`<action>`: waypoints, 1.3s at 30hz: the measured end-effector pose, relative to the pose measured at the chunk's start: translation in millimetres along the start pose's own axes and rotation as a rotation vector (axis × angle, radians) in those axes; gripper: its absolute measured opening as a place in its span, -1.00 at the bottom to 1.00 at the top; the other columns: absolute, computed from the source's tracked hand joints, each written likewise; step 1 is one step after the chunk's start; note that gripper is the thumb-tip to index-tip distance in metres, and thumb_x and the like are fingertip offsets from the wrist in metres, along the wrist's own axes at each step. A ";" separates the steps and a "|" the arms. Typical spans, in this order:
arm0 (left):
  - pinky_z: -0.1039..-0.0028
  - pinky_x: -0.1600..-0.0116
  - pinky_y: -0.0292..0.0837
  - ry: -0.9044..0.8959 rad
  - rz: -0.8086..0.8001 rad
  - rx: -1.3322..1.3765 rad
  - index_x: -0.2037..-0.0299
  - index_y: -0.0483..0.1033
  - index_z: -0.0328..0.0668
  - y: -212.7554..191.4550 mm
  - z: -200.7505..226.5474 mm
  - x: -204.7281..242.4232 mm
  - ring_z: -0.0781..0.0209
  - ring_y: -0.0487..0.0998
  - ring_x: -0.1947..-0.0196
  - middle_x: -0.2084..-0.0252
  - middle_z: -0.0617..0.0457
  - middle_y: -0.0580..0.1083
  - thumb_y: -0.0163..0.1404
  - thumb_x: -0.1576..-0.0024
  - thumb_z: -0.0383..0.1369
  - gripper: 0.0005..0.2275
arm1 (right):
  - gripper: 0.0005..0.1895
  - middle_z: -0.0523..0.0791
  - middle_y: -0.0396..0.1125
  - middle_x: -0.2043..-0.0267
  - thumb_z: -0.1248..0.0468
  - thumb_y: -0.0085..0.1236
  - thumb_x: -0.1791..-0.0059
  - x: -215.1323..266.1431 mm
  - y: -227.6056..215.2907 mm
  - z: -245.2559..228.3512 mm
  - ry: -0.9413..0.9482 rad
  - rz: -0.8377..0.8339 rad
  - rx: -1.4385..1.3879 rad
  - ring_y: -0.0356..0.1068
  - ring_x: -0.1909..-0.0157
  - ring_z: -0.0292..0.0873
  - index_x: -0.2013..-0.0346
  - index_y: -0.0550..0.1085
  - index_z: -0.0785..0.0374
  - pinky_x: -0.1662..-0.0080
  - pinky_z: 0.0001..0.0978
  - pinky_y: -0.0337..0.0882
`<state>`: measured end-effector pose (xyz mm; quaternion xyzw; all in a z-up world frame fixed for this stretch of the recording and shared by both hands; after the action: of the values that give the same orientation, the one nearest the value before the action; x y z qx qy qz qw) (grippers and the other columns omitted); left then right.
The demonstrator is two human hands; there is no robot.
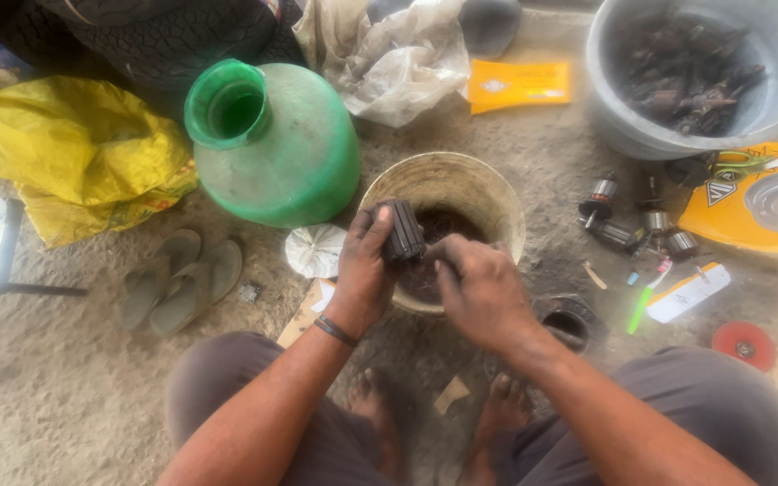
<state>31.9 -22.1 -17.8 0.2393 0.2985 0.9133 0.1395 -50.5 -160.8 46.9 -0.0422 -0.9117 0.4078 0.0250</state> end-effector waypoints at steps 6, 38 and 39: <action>0.32 0.26 0.60 0.047 -0.051 -0.125 -0.21 0.30 -0.16 -2.2 -3.3 0.4 0.12 0.53 0.18 0.10 -0.06 0.45 0.01 -0.26 -0.18 -0.62 | -0.87 -0.14 0.51 0.31 0.34 0.01 -0.05 3.1 -4.5 4.9 0.048 0.023 -0.003 0.47 0.29 -0.18 0.21 0.54 0.14 0.01 -0.22 0.34; 0.34 -0.15 0.55 -0.245 -0.628 -0.357 -0.45 0.25 -0.20 39.7 -30.1 38.2 0.13 0.54 -0.12 -0.21 -0.15 0.45 0.24 -0.09 -0.28 -0.31 | -0.82 -0.25 0.04 0.60 0.27 -0.12 -0.11 -2.8 -79.5 22.3 -0.043 0.239 -1.516 0.01 0.59 -0.36 0.17 0.46 0.21 0.54 -0.45 0.12; 0.36 -0.09 0.59 -0.357 -0.585 -0.084 -0.46 0.28 -0.24 36.8 -33.7 38.5 0.14 0.56 -0.06 -0.18 -0.16 0.46 0.20 -0.12 -0.28 -0.34 | -0.82 -0.25 0.04 0.60 0.27 -0.12 -0.12 -1.2 -81.1 20.5 -0.079 0.219 -1.520 0.01 0.59 -0.37 0.15 0.47 0.21 0.53 -0.46 0.12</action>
<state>-22.3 -51.7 -5.4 0.2935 0.2874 0.7901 0.4550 -55.6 -230.0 93.8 -0.1233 -0.9322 -0.3297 -0.0838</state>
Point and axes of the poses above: each hand's wrist, its own x-axis away from the middle knuckle, its own y-axis out of the palm, z = x × y, the point moved 4 cm from there along -x, towards the middle knuckle
